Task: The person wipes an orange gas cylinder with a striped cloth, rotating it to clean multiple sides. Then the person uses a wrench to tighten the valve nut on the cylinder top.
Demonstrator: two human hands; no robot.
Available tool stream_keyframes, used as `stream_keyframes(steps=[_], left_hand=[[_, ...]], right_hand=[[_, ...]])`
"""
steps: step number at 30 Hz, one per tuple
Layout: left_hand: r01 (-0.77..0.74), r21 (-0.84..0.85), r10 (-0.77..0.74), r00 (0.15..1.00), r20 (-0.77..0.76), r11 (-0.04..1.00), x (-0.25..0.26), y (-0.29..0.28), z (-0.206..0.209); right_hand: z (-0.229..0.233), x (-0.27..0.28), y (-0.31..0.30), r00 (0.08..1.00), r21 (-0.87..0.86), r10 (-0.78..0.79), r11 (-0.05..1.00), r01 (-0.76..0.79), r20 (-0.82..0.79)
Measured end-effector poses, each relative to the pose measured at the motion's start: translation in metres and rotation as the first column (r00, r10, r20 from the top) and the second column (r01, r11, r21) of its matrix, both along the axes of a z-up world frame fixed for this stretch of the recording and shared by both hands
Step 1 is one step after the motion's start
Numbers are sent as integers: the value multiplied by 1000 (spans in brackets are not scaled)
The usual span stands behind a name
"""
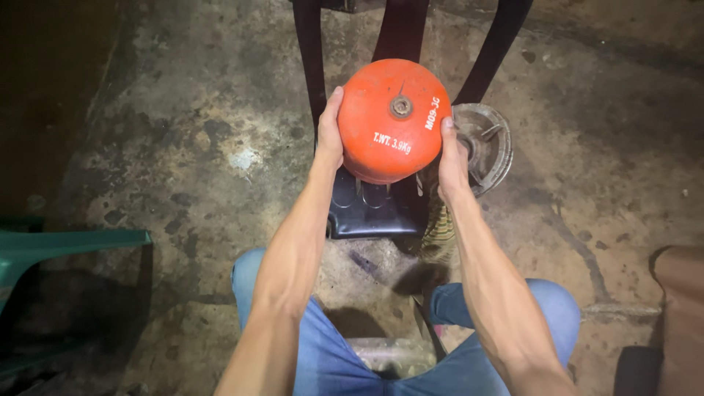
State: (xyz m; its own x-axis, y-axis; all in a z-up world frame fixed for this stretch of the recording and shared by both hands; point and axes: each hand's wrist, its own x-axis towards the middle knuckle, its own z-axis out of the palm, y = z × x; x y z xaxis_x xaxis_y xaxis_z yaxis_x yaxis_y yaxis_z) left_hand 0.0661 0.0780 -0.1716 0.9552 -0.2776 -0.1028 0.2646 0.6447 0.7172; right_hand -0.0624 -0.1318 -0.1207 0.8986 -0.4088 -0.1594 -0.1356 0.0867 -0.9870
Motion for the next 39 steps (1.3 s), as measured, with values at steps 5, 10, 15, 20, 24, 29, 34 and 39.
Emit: stream_keyframes(steps=[5,10,15,20,24,29,34,39], left_hand=[[-28,-46,25,998,-53,999,-33,8,12],[-81,-3,81,994,-69,997,-74,18,30],[-73,70,80,992,-101,995,-113,30,44],[-68,100,84,983,-164,993,-136,41,50],[-71,154,90,988,-123,986,-142,47,49],[-107,316,118,993,-16,943,-133,49,50],[-216,624,136,975,173,751,-124,44,69],[-396,795,13,898,440,460,-117,36,100]], right_hand=[[17,-21,11,1000,-52,-9,999,9,-3],[26,-53,18,1000,-67,-10,998,10,-2],[29,-90,33,999,-54,-38,998,36,-38],[35,-108,43,991,-77,-42,996,33,-128],[36,-111,46,992,-54,-31,998,24,-125],[39,-113,44,987,-14,-1,1000,-2,-163],[39,-106,43,983,-27,-3,1000,-2,-185],[38,-104,39,981,-36,-3,999,-4,-193]])
